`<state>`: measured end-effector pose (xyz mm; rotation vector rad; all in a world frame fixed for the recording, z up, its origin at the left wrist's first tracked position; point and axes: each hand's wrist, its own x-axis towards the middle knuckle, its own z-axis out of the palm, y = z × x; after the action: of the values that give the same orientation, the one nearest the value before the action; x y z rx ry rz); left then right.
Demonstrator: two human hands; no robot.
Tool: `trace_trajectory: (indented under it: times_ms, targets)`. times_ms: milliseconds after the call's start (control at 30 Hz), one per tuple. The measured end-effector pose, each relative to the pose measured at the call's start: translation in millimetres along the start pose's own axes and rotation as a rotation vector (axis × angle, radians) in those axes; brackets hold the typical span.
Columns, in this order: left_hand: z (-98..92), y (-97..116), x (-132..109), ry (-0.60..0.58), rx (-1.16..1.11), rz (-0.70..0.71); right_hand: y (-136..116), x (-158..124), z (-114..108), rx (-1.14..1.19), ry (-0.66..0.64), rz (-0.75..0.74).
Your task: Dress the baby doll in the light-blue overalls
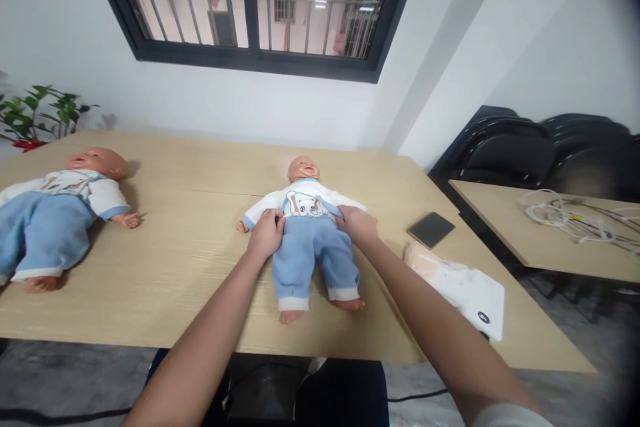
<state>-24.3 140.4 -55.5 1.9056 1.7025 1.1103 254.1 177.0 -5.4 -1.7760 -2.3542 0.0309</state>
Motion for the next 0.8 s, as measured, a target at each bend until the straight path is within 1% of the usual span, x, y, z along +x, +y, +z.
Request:
trace_trajectory:
  times_ms: [67, 100, 200, 233, 267, 333, 400, 433, 500, 533, 567, 600, 667, 733, 767, 800]
  targets:
    - [-3.6, 1.0, -4.6, 0.029, -0.013, 0.014, 3.5, -8.8, -0.7, 0.064, 0.039, -0.03]
    - [-4.5, 1.1, -7.9, 0.041, -0.019, 0.018, 6.3, -13.6, 1.3, 0.108, 0.034, -0.07]
    - [-3.0, 1.0, -18.8, 0.024, -0.026, 0.024, 14.7, -25.0, 14.9, 0.283, -0.045, -0.205]
    - [-1.9, 1.4, -21.9, 0.014, -0.026, 0.023, 16.3, -27.2, 20.0, 0.36, -0.049, -0.202]
    - [-1.3, 2.4, -24.3, 0.012, -0.025, 0.022, 17.1, -28.8, 24.3, 0.441, -0.033, -0.165]
    - [-2.9, 6.8, -26.7, 0.05, -0.014, 0.025, 16.2, -31.6, 28.4, 0.595, 0.033, -0.038]
    - [-8.8, 15.9, -25.2, 0.133, 0.025, 0.046, 12.7, -36.7, 25.9, 0.734, 0.051, 0.027]
    - [-12.7, 22.5, -22.7, 0.18, 0.05, 0.07, 10.5, -40.6, 23.0, 0.783, 0.035, 0.016]
    - [-19.7, 39.9, -13.2, 0.243, 0.096, 0.153, 5.9, -50.6, 16.1, 0.824, 0.022, -0.063]
    - [-21.6, 50.5, -5.9, 0.242, 0.116, 0.211, 3.9, -56.0, 13.0, 0.823, 0.039, -0.116]
    - [-21.8, 62.0, 2.9, 0.215, 0.135, 0.275, 2.5, -61.2, 10.7, 0.816, 0.071, -0.168]
    - [-19.9, 73.9, 13.1, 0.157, 0.158, 0.34, 1.7, -65.7, 9.4, 0.811, 0.105, -0.215]
    - [-10.1, 97.0, 35.4, -0.017, 0.225, 0.447, 2.4, -72.4, 10.1, 0.824, 0.142, -0.27]
    - [5.7, 116.5, 55.8, -0.267, 0.347, 0.508, 5.7, -75.8, 14.7, 0.862, 0.116, -0.228]
    - [14.4, 124.0, 63.8, -0.391, 0.421, 0.508, 7.7, -76.6, 17.7, 0.881, 0.086, -0.172]
    - [22.9, 129.8, 69.9, -0.485, 0.484, 0.496, 9.7, -77.0, 20.8, 0.899, 0.051, -0.11]
